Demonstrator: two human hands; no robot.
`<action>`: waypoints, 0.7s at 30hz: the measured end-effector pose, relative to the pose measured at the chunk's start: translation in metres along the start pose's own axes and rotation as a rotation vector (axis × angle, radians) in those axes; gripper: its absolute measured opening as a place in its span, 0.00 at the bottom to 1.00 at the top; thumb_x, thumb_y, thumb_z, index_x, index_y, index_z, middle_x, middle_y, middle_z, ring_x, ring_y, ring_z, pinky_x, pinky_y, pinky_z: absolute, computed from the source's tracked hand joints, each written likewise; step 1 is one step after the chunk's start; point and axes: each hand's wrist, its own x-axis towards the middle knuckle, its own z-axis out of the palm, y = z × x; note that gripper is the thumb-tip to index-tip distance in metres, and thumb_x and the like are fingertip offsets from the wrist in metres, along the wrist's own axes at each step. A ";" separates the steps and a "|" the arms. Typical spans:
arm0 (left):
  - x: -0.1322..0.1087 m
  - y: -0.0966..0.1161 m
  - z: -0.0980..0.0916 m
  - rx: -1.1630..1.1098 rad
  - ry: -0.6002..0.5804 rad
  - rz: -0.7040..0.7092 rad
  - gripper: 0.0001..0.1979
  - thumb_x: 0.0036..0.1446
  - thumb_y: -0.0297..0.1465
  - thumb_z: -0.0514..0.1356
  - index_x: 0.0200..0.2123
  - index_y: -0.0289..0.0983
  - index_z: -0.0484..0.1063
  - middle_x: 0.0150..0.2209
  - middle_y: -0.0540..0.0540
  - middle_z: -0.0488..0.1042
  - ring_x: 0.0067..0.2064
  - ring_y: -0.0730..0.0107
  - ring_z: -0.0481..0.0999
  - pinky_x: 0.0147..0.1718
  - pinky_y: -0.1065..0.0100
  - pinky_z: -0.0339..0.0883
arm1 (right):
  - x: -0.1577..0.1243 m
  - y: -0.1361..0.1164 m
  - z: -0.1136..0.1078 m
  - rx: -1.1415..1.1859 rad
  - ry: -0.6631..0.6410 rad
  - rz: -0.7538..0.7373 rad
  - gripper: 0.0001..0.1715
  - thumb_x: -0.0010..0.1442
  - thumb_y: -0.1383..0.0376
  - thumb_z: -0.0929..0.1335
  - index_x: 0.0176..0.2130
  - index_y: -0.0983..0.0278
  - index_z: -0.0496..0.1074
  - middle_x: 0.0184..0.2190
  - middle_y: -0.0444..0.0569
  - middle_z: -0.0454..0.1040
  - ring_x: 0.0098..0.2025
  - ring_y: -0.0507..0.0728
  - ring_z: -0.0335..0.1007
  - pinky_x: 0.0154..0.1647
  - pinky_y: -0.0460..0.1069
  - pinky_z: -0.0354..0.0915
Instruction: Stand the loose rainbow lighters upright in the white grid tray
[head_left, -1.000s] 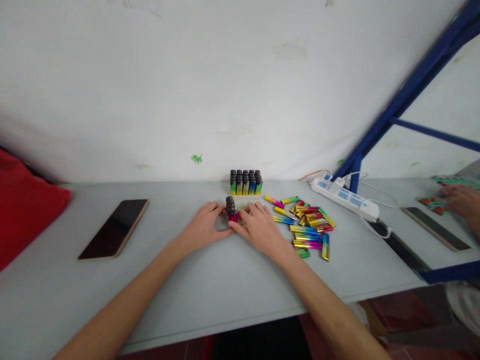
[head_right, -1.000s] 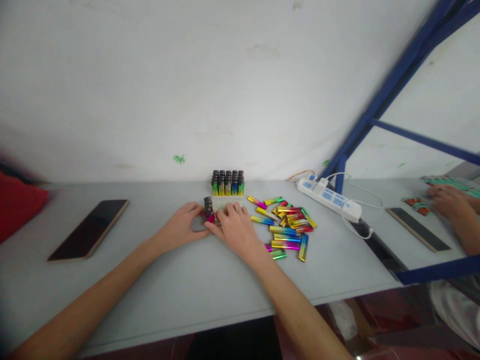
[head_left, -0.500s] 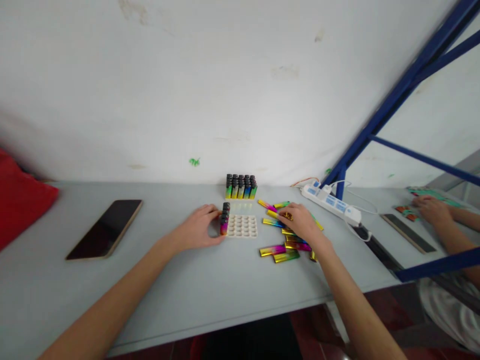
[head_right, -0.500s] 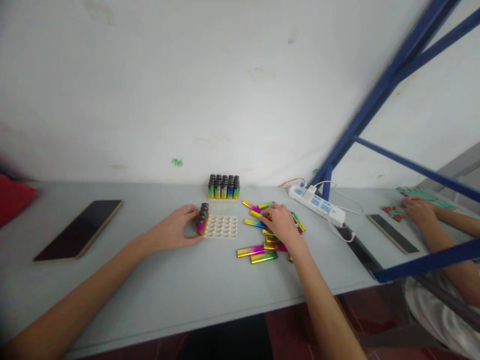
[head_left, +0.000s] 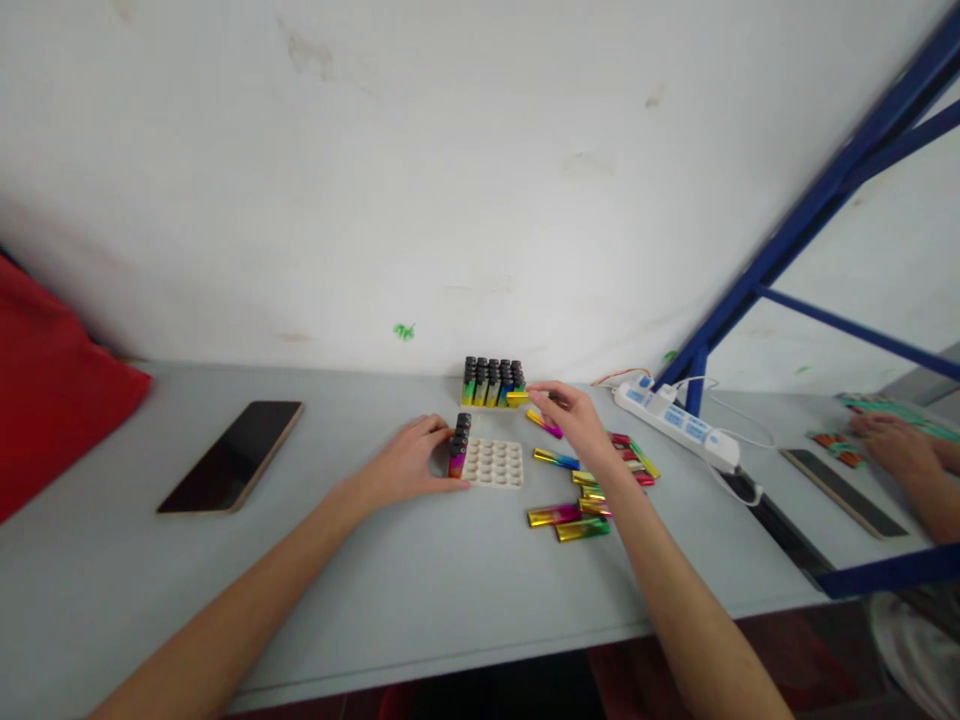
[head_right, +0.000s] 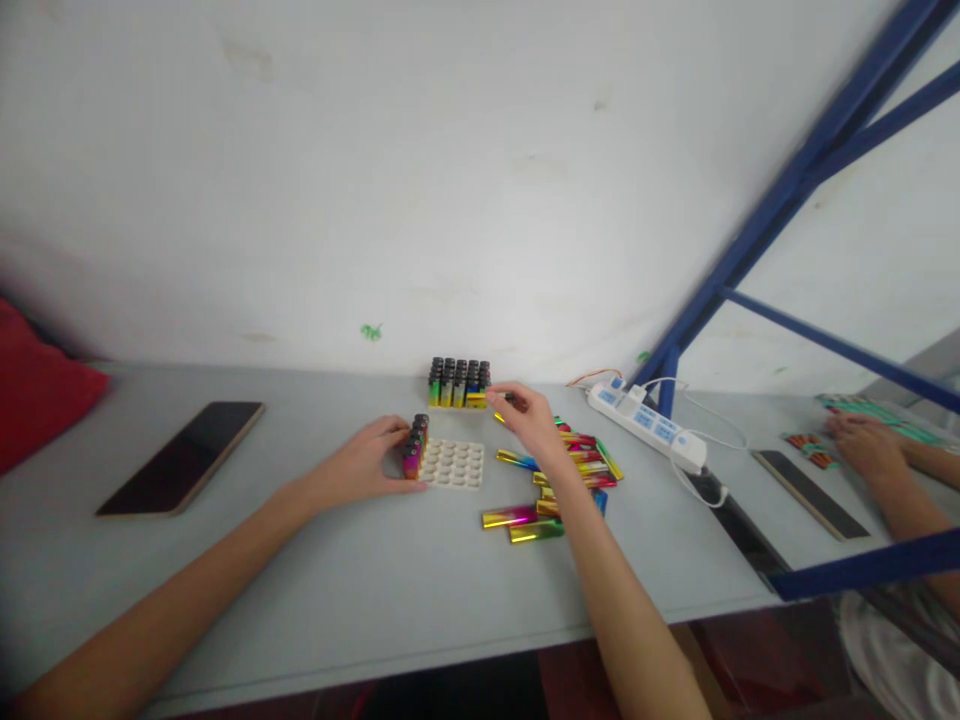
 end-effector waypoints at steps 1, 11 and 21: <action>0.000 0.000 -0.001 -0.006 -0.001 0.003 0.31 0.48 0.56 0.76 0.46 0.40 0.83 0.48 0.38 0.81 0.51 0.44 0.81 0.57 0.46 0.76 | 0.003 -0.001 0.008 0.068 0.006 0.011 0.32 0.60 0.36 0.74 0.40 0.62 0.79 0.21 0.38 0.63 0.25 0.53 0.57 0.26 0.48 0.54; -0.004 0.003 0.000 0.017 -0.016 -0.003 0.30 0.51 0.52 0.77 0.49 0.38 0.81 0.52 0.37 0.80 0.55 0.44 0.80 0.61 0.46 0.74 | -0.020 0.010 0.066 0.208 -0.215 0.093 0.33 0.67 0.30 0.65 0.36 0.55 0.62 0.22 0.36 0.63 0.21 0.54 0.58 0.25 0.50 0.62; -0.006 0.002 0.000 0.004 -0.014 -0.026 0.32 0.50 0.54 0.76 0.51 0.41 0.81 0.53 0.39 0.80 0.55 0.45 0.79 0.63 0.47 0.73 | -0.029 0.008 0.075 -0.164 0.096 0.069 0.31 0.69 0.46 0.65 0.22 0.57 0.52 0.18 0.38 0.53 0.25 0.52 0.51 0.28 0.50 0.46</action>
